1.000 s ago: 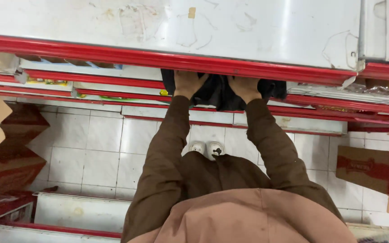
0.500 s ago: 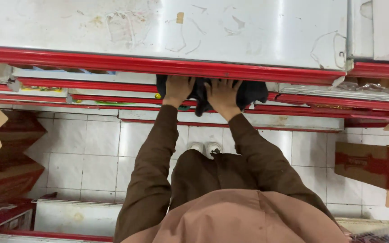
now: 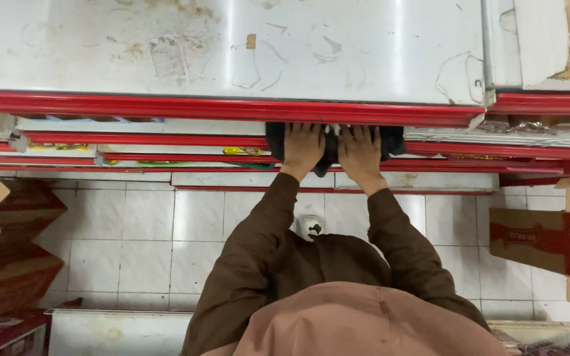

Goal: The person folds a black t-shirt on a white counter in a store. They smooth the fabric with their hands, fold the sleeves inward, and then fold the shirt in half before placing it on the counter.

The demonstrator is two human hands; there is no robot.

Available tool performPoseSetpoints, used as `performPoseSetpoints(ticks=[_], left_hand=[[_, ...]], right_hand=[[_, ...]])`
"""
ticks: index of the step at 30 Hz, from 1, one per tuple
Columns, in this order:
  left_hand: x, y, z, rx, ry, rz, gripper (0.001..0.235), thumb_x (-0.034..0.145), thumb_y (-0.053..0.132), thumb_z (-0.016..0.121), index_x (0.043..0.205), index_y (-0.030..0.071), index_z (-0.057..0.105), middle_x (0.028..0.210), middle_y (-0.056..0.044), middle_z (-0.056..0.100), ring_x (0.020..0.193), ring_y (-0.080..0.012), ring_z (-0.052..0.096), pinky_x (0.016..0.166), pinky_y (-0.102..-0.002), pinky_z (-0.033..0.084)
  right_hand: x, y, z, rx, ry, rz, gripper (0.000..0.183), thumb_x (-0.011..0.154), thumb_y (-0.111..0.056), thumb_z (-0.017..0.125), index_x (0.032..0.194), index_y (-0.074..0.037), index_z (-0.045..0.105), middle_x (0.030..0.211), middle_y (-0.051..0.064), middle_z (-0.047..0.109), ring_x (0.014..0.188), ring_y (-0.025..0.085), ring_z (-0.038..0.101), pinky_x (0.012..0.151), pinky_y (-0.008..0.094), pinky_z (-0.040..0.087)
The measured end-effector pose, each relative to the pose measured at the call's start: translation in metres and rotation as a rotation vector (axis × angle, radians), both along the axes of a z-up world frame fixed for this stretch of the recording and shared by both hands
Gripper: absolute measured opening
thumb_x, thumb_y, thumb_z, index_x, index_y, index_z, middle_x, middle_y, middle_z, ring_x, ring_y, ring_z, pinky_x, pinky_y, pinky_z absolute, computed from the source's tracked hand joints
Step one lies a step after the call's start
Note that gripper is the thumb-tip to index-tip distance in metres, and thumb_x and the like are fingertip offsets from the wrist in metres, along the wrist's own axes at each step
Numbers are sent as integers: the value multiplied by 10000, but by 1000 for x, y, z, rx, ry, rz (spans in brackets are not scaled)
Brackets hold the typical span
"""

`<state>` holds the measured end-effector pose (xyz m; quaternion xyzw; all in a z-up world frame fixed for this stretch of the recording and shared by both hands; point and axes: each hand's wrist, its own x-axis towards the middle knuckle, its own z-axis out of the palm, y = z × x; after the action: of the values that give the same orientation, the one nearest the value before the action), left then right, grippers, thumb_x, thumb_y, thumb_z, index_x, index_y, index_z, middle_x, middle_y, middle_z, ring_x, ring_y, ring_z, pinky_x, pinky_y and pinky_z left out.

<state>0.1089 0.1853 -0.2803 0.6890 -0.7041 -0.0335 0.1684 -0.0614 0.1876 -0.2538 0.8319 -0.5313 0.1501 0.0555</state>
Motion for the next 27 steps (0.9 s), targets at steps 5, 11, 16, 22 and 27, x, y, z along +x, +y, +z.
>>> performPoseSetpoints(ticks=[5,11,16,22,27], left_hand=[[43,-3,-26,-97,114,-225,372,1019,384,493,1261,211,716,1257,-62,693,1255,-311,598,1100,-510,417],[148,30,-4,-229,25,-72,312,972,366,618,1168,176,769,1163,-89,737,1186,-302,646,1082,-471,447],[148,37,3,-272,-110,344,367,864,336,649,1170,157,746,1223,-124,689,1251,-358,585,1113,-539,397],[23,12,2,-160,29,376,469,969,404,530,1261,59,657,1281,-245,626,1309,-491,517,1165,-638,257],[-13,2,11,-117,85,-4,560,1011,570,455,1316,138,639,1218,-193,647,1246,-446,577,1091,-663,317]], right_hand=[[36,-4,-24,-8,39,-205,391,977,-323,522,1286,-157,695,1284,189,636,1343,400,510,1107,714,262],[143,9,-7,4,9,-58,432,925,-379,521,1230,-116,678,1151,239,635,1256,476,535,1036,800,243],[152,2,-2,76,-26,136,416,1036,-495,466,1313,-258,666,1189,166,621,1223,407,586,1032,686,353],[47,-4,1,-60,-49,59,366,1071,-500,548,1094,-176,715,1072,109,668,1089,313,662,1043,579,401],[-23,-24,-31,72,-69,-138,351,1058,-386,560,1233,-104,675,1152,187,647,1170,399,603,1020,608,402]])
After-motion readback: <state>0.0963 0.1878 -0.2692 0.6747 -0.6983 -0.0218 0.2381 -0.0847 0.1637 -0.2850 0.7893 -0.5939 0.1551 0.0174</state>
